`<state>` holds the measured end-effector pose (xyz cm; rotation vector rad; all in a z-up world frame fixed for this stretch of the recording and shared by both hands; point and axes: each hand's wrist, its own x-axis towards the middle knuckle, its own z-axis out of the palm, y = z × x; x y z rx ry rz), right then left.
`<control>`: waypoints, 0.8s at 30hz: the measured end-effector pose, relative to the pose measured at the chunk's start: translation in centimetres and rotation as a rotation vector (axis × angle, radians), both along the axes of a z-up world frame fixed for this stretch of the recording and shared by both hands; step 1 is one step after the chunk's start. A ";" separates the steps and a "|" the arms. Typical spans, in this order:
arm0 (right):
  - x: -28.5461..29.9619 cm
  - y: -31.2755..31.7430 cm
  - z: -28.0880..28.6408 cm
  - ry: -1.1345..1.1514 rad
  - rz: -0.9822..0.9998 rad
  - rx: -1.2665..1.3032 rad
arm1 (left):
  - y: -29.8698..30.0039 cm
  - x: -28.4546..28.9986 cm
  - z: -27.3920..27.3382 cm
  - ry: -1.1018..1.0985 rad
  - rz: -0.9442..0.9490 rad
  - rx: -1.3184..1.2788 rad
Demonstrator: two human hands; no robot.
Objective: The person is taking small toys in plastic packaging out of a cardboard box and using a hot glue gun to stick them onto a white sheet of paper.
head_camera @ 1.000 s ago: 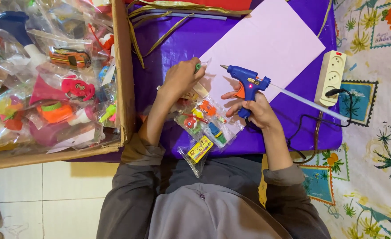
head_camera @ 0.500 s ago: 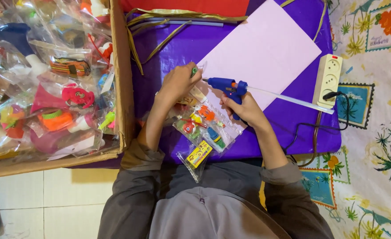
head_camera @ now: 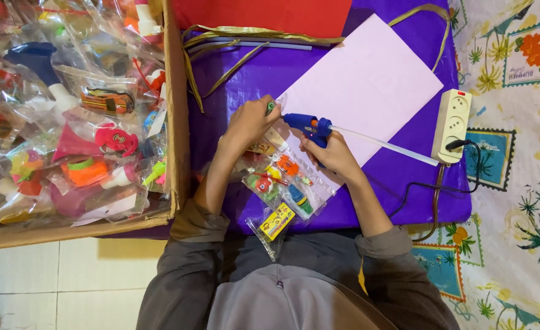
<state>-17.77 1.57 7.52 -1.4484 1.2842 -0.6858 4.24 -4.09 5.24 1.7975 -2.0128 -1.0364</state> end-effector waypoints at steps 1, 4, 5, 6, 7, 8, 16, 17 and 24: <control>0.1 -0.1 0.1 0.000 0.002 -0.002 | 0.0 0.0 0.0 0.000 0.002 -0.002; 0.2 0.0 0.4 0.026 0.005 -0.008 | 0.1 -0.1 -0.3 0.007 0.007 0.000; 0.2 -0.1 0.5 0.033 0.006 -0.014 | -0.1 -0.1 -0.5 0.011 0.011 -0.002; 0.3 -0.3 0.6 0.040 0.008 -0.020 | -0.2 -0.1 -0.6 0.016 0.016 -0.004; 0.4 -0.3 0.8 0.040 0.005 -0.020 | -0.2 0.0 -0.4 0.016 0.014 -0.004; 0.4 -0.4 1.0 0.073 0.012 -0.018 | -0.2 0.0 -0.2 0.016 0.011 -0.004; 0.8 -0.4 1.3 0.135 0.014 0.012 | -0.1 0.0 0.0 0.029 0.012 -0.004; 0.9 -0.5 1.2 0.150 0.018 0.010 | -0.1 0.0 0.1 0.022 0.011 -0.008; 1.0 -0.7 0.6 0.157 -0.029 0.023 | -0.3 0.1 0.0 -0.008 0.010 0.001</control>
